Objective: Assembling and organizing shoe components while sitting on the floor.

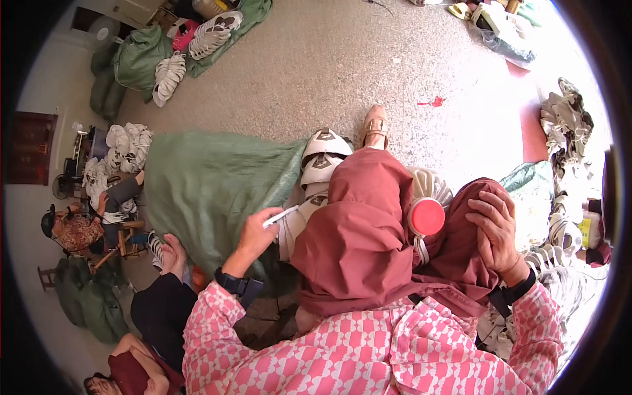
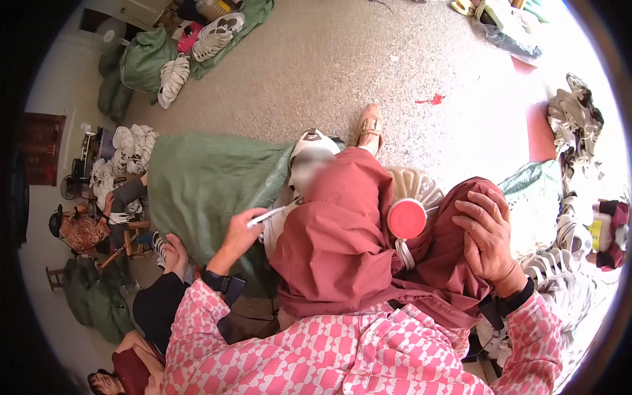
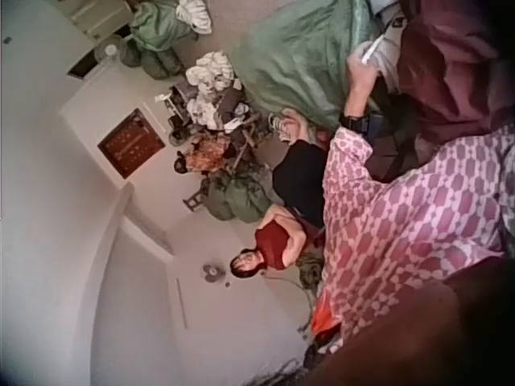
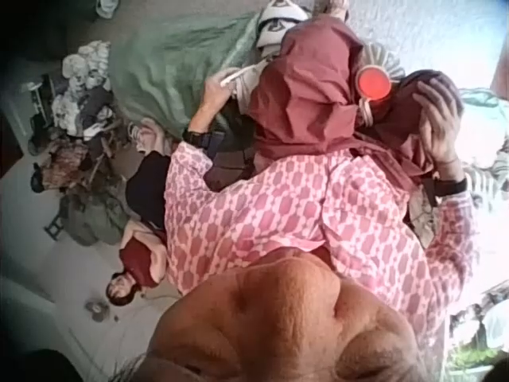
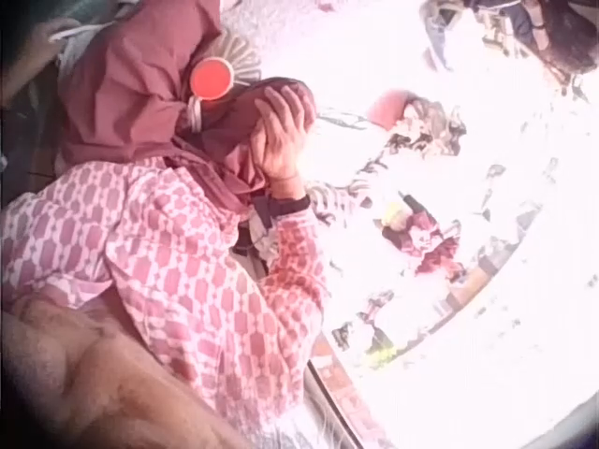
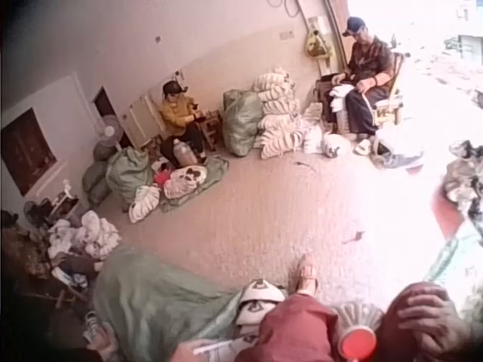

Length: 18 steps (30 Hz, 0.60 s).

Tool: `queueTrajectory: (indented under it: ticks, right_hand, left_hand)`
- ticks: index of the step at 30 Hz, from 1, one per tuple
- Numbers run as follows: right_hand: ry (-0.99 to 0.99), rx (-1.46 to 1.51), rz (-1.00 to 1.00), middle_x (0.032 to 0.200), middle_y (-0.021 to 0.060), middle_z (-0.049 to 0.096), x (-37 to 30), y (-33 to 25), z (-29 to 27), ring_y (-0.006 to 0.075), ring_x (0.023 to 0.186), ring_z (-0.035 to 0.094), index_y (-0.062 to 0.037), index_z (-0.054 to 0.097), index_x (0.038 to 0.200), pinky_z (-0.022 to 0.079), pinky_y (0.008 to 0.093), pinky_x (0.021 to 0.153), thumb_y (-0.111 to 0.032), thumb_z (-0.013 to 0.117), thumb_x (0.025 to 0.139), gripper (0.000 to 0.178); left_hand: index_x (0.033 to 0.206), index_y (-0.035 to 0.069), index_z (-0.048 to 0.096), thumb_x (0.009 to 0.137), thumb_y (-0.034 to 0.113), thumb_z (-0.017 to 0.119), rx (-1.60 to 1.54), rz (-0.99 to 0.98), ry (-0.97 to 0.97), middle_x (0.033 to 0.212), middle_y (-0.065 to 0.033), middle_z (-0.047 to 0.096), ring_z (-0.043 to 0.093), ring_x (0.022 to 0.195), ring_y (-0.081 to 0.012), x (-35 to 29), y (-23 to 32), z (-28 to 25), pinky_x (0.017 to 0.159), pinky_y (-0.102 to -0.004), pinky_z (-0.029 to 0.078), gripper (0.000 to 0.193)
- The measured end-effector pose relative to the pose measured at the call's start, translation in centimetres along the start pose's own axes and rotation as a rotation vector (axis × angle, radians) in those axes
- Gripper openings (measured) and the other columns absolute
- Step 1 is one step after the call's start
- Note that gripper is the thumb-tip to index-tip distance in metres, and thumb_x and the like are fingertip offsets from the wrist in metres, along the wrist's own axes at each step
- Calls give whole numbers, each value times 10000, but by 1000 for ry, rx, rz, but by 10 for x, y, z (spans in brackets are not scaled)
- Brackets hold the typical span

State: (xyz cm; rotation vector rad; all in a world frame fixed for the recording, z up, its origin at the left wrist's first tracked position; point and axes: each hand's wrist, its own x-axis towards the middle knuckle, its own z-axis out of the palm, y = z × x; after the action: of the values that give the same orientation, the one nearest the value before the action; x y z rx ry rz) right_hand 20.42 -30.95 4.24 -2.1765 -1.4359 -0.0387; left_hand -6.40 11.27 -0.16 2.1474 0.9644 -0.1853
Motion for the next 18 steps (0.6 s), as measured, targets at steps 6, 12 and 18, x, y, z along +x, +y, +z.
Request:
queueTrajectory:
  ticks: [6,12,18]
  right_hand:
    - [-18,0,-12,1113,121,625,2,1,5,315,1151,528,-27,645,925,293,490,1061,-74,509,747,230]
    - [-51,-73,20,1122,116,623,-1,1,1,317,1169,516,-26,643,926,298,487,1061,-116,501,780,223]
    - [-36,-56,18,1130,113,623,3,2,1,317,1179,512,-30,641,917,289,483,1069,-112,489,788,216]
  left_hand:
    - [933,25,658,726,-48,540,-563,-108,329,814,-19,649,589,676,-94,-3,47,-87,613,-225,482,249]
    - [988,30,599,762,27,567,-1117,-10,582,823,-69,625,620,740,-182,-16,75,-226,684,-309,521,229]
    - [1073,-3,587,806,167,618,-418,209,857,964,-122,641,636,826,-239,-47,-76,-256,738,-325,526,318]
